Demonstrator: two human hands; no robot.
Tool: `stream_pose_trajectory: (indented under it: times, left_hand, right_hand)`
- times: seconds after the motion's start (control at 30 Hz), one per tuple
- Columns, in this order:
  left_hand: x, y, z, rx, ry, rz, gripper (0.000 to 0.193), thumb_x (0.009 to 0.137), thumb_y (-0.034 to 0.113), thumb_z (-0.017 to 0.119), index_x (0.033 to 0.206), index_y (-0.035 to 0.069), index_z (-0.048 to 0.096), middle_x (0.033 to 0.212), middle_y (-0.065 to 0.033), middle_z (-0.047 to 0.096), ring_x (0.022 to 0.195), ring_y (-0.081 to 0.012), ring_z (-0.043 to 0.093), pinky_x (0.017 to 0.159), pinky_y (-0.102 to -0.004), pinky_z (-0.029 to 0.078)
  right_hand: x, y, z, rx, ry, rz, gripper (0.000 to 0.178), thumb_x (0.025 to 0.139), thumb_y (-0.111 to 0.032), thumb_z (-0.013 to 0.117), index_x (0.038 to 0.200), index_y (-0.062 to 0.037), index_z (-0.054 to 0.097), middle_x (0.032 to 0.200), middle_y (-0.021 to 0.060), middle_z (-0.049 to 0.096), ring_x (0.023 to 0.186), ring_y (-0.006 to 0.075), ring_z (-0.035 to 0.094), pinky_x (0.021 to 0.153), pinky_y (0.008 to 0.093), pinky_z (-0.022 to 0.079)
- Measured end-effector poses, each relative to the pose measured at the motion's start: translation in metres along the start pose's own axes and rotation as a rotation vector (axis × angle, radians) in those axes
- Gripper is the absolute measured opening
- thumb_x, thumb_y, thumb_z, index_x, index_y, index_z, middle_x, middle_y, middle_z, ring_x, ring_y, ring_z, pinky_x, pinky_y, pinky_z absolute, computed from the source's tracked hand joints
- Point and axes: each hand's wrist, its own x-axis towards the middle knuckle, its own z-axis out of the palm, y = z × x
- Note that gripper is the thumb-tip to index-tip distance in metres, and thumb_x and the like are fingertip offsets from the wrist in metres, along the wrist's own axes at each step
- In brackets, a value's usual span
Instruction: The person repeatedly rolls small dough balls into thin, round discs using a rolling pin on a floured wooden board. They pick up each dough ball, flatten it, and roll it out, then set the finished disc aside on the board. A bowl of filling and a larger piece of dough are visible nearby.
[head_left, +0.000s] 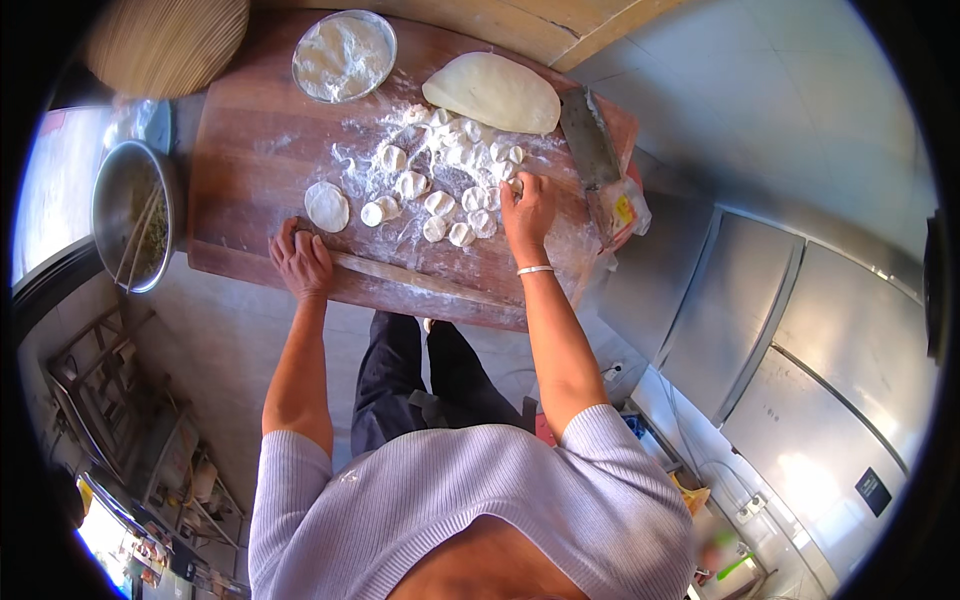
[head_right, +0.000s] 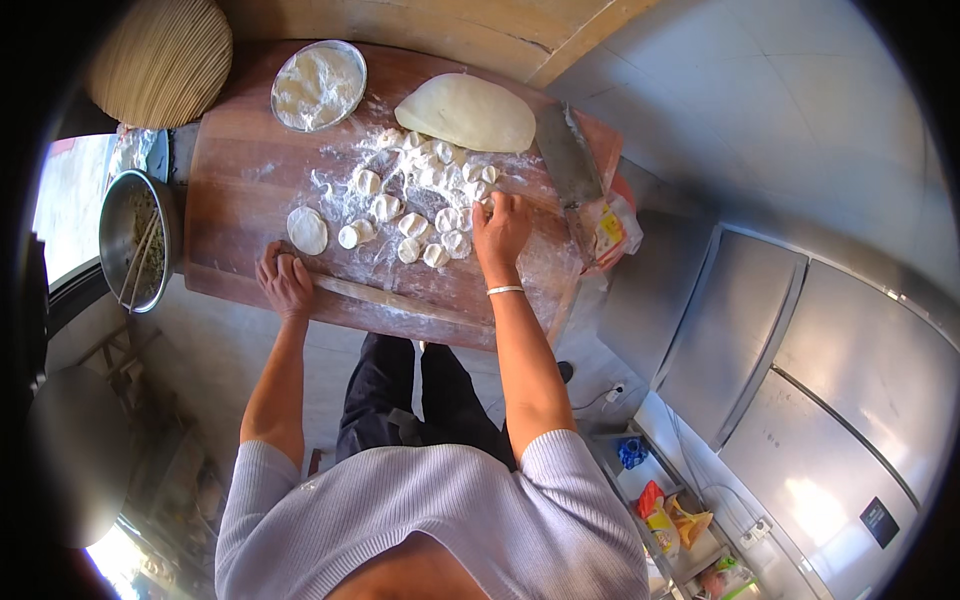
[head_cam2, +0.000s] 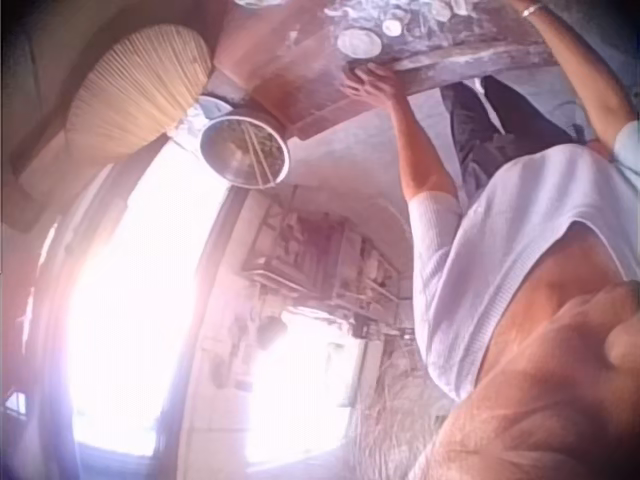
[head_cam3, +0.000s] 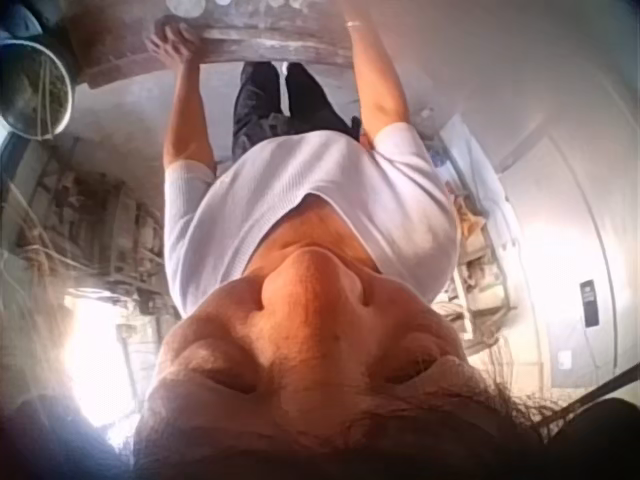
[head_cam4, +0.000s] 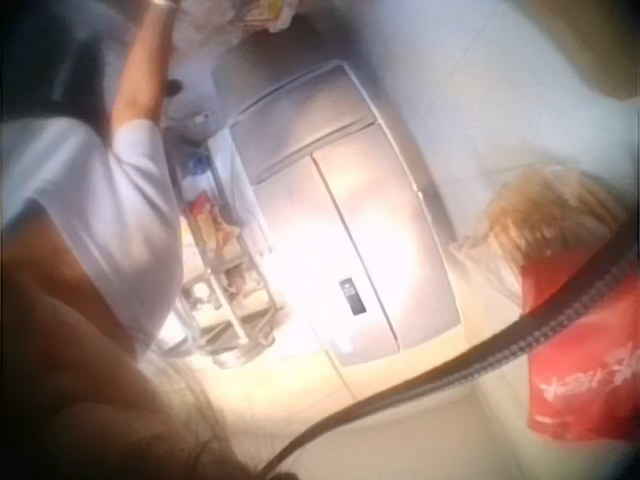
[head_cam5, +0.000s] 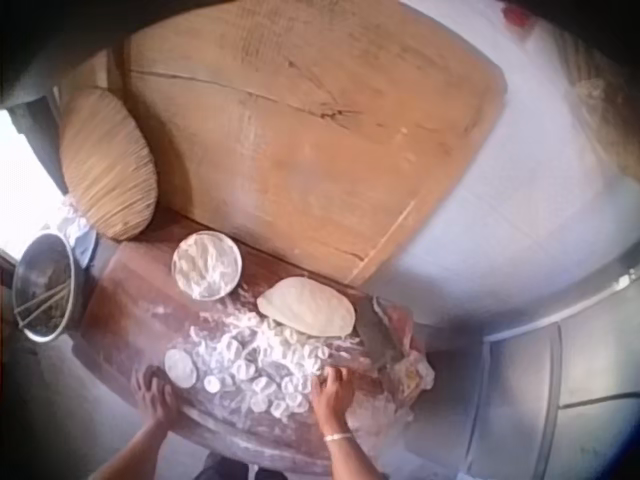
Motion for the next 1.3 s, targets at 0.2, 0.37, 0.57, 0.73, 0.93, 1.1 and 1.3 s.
stream_pose_trajectory:
  times: [0.2,0.37,0.57,0.73,0.93,1.1,1.3]
  left_hand:
    - [0.000,0.001,0.001,-0.007,-0.002,-0.010,0.014,0.090,0.019,0.059,0.091,0.006,0.062,0.130,-0.0135,0.058,0.117,-0.0374,0.052,0.103,-0.0509,0.039]
    - [-0.002,-0.005,0.002,0.005,0.013,0.000,0.013,0.090,0.019,0.059,0.092,0.006,0.062,0.131,-0.0133,0.058,0.118,-0.0368,0.052,0.103,-0.0508,0.039]
    - [-0.002,-0.004,0.001,0.002,-0.016,-0.002,0.014,0.091,0.020,0.059,0.092,0.006,0.062,0.131,-0.0131,0.057,0.120,-0.0365,0.051,0.104,-0.0509,0.038]
    - [0.002,0.000,-0.001,-0.016,-0.040,-0.019,0.015,0.091,0.021,0.058,0.093,0.006,0.062,0.132,-0.0130,0.057,0.120,-0.0370,0.051,0.104,-0.0513,0.037]
    - [-0.001,-0.001,0.001,-0.004,-0.034,-0.019,0.016,0.092,0.022,0.058,0.093,0.007,0.061,0.133,-0.0121,0.055,0.120,-0.0372,0.050,0.106,-0.0520,0.036]
    - [-0.001,-0.003,0.003,-0.011,-0.049,-0.040,0.017,0.090,0.023,0.060,0.091,0.007,0.062,0.134,-0.0118,0.055,0.123,-0.0362,0.049,0.110,-0.0514,0.033]
    - [-0.002,-0.005,0.001,-0.014,-0.010,-0.012,0.014,0.091,0.022,0.060,0.089,0.009,0.060,0.133,-0.0110,0.056,0.120,-0.0361,0.051,0.106,-0.0511,0.037]
  right_hand:
    - [-0.006,0.024,0.001,0.031,0.076,-0.001,0.031,0.078,-0.011,0.076,0.104,-0.0036,0.060,0.093,0.0160,0.062,0.091,0.0400,0.059,0.079,0.0490,0.049]
    - [-0.023,0.014,-0.021,-0.103,-0.026,-0.007,0.053,0.085,-0.029,0.073,0.129,-0.0048,0.056,0.128,0.0162,0.058,0.118,0.0383,0.054,0.091,0.0501,0.045]
    - [-0.047,0.012,-0.017,-0.366,-0.176,-0.150,0.078,0.092,-0.060,0.057,0.147,-0.0059,0.045,0.159,0.0122,0.037,0.142,0.0347,0.038,0.104,0.0551,0.032]
    - [-0.044,0.011,-0.018,-0.367,-0.195,-0.149,0.075,0.092,-0.055,0.061,0.146,-0.0058,0.045,0.158,0.0122,0.038,0.141,0.0352,0.039,0.107,0.0536,0.030]
    - [-0.057,0.009,-0.046,0.005,-0.279,-0.097,0.047,0.085,-0.016,0.075,0.127,-0.0027,0.058,0.132,0.0144,0.055,0.123,0.0373,0.051,0.102,0.0484,0.043]
    - [-0.068,0.008,-0.045,0.208,-0.379,0.004,0.034,0.083,-0.005,0.071,0.116,-0.0052,0.062,0.117,0.0147,0.059,0.100,0.0369,0.062,0.084,0.0455,0.053]
    - [-0.048,0.002,-0.048,0.038,-0.346,-0.023,0.036,0.083,-0.006,0.072,0.117,-0.0069,0.061,0.117,0.0147,0.061,0.098,0.0364,0.064,0.078,0.0454,0.054]
